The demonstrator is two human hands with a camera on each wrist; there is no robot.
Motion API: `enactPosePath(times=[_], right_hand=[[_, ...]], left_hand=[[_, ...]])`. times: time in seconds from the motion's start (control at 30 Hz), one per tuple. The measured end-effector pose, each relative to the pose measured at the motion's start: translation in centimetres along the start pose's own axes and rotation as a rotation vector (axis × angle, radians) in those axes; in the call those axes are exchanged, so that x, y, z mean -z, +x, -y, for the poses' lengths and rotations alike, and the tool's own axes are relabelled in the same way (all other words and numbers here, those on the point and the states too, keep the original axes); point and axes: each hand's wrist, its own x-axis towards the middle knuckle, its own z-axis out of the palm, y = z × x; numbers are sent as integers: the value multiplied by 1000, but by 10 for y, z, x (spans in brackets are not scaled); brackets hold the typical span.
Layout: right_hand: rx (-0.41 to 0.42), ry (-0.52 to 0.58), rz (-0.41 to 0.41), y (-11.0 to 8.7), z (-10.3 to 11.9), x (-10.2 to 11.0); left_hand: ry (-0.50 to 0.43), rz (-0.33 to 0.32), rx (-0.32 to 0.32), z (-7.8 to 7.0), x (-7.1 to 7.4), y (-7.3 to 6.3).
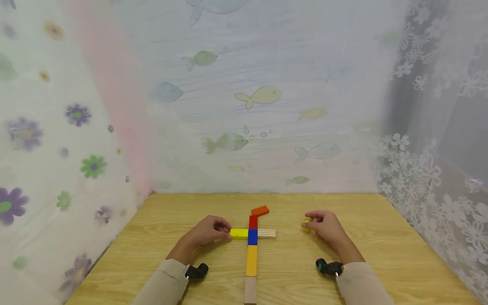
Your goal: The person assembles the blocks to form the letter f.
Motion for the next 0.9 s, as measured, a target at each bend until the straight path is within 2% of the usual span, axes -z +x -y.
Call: enactPosePath(times=[0.3, 0.43, 0.7, 0.9], right_hand=[[-24, 15, 60, 2, -3, 1], [-36, -11, 82, 1, -3, 7], [-40, 5, 133, -3, -3, 15], [-24, -11, 114, -2, -6, 12]], left_hand=[[-7, 7, -6, 8, 1, 1], [-22, 8, 0, 6, 1, 1], [-35, 5, 6, 2, 0, -1], [-22, 6, 26, -2, 0, -4]])
